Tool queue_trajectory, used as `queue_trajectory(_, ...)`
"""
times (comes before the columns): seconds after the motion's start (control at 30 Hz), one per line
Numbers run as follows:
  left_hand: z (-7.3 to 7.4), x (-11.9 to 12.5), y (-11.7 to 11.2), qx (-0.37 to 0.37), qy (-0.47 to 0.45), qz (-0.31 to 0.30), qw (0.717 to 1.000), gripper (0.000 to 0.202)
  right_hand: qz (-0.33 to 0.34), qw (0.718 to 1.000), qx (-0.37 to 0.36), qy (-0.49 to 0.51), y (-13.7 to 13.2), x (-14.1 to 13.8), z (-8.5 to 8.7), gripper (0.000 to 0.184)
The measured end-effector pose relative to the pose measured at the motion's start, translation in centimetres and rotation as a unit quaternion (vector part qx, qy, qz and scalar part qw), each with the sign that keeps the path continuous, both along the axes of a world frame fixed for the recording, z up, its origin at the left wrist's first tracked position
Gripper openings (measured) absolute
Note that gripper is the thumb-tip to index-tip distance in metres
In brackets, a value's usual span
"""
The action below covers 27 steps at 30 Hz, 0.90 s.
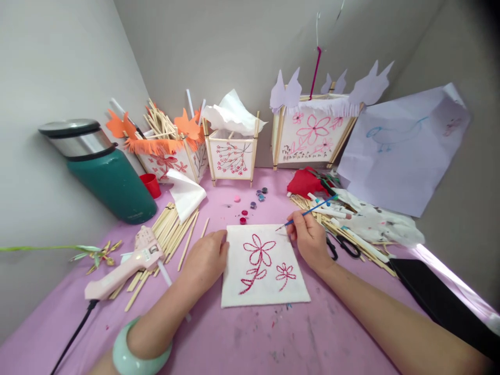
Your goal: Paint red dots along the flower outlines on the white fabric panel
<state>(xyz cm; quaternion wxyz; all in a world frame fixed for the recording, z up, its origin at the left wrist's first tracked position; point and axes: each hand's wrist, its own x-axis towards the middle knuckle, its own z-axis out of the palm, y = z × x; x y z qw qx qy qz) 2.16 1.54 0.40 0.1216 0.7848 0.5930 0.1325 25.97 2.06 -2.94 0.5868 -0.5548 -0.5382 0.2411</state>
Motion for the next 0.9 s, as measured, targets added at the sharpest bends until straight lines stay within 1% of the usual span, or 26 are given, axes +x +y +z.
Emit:
queue_trajectory(0.17, 0.19, 0.0, -0.21, -0.007, 0.015, -0.001, 1.0, 0.028, 0.007, 1.0, 0.005, -0.017, -0.17, -0.03, 0.04, 0.032)
queue_trajectory(0.37, 0.25, 0.01, -0.38, -0.013, 0.028, 0.0, 1.0, 0.028, -0.014, 0.999, 0.015, -0.047, -0.22, -0.07, 0.32, 0.034)
queue_trajectory(0.53, 0.23, 0.01, -0.37, -0.011, 0.03, -0.002, 0.999, 0.027, -0.011, 0.999, 0.009, -0.032, -0.09, -0.03, 0.16, 0.033)
queue_trajectory(0.67, 0.05, 0.0, -0.38, -0.002, 0.003, 0.006, 1.0, 0.028, -0.01, 1.0, -0.003, -0.005, -0.1, 0.02, 0.09, 0.034)
queue_trajectory(0.8, -0.34, -0.1, -0.35, 0.045, -0.035, 0.024, 0.998, 0.029, -0.006, 1.0, 0.002, 0.002, -0.12, 0.05, 0.11, 0.034)
queue_trajectory(0.9, -0.49, -0.24, -0.31, 0.074, -0.081, 0.028, 0.994, 0.028, 0.0, 1.0, 0.004, 0.006, -0.11, 0.06, 0.1, 0.034)
